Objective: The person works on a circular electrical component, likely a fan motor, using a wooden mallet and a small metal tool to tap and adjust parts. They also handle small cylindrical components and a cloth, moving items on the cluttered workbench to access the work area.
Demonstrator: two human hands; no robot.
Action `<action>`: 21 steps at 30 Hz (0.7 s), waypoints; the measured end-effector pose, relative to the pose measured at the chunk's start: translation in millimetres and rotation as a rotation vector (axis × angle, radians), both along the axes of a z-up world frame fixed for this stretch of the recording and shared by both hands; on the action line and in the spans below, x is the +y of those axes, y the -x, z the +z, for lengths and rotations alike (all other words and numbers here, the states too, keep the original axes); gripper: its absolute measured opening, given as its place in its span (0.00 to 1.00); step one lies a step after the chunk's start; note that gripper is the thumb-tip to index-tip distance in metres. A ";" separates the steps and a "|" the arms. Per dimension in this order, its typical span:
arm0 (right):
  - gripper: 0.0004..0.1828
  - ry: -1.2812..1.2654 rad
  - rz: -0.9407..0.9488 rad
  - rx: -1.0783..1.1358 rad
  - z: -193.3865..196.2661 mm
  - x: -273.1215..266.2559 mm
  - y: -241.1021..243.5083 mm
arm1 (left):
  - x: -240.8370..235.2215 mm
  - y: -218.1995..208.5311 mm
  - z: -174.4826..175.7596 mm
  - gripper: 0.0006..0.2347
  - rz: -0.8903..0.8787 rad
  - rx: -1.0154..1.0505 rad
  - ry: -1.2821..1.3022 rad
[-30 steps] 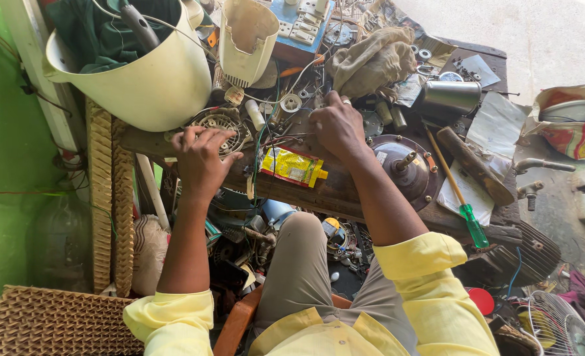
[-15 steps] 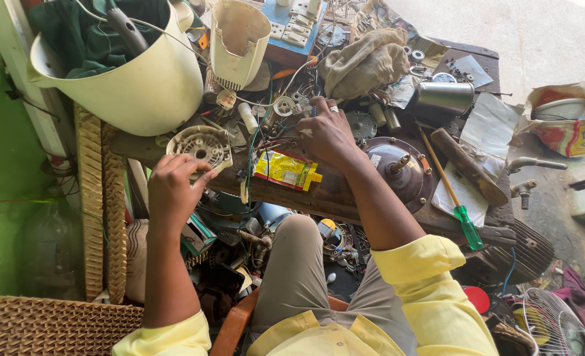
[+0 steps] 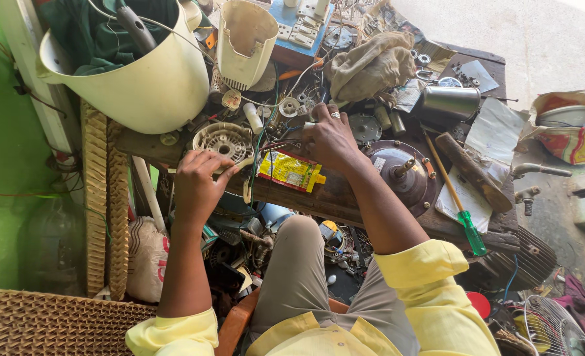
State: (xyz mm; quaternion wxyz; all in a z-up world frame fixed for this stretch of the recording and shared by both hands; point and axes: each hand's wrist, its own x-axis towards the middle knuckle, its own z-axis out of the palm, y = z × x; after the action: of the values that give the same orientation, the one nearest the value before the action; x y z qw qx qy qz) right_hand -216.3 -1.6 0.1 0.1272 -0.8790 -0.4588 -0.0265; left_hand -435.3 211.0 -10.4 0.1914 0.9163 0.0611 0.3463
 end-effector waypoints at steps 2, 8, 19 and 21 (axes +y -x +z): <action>0.09 -0.033 0.008 0.017 0.3 0.7 0.5 | -1.8 -6.2 -4.4 0.07 0.016 -0.042 -0.009; 0.21 -0.005 0.043 -0.067 1.3 4.6 5.8 | -11.4 -21.7 -19.4 0.07 0.115 -0.180 -0.096; 0.05 -0.323 -0.106 -0.045 -5.2 -1.6 -10.7 | -22.4 -30.9 -42.6 0.07 0.221 -0.244 -0.043; 0.07 -0.427 -0.121 0.093 -6.7 -2.2 -15.1 | -21.0 -29.6 -42.0 0.07 0.244 -0.241 -0.097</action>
State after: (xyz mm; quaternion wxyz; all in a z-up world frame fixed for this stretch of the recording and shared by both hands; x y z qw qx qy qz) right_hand -201.2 -3.8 -6.7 0.3295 -0.8583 -0.3829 -0.0901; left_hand -405.8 190.0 -52.5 0.1092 0.8621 0.1317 0.4769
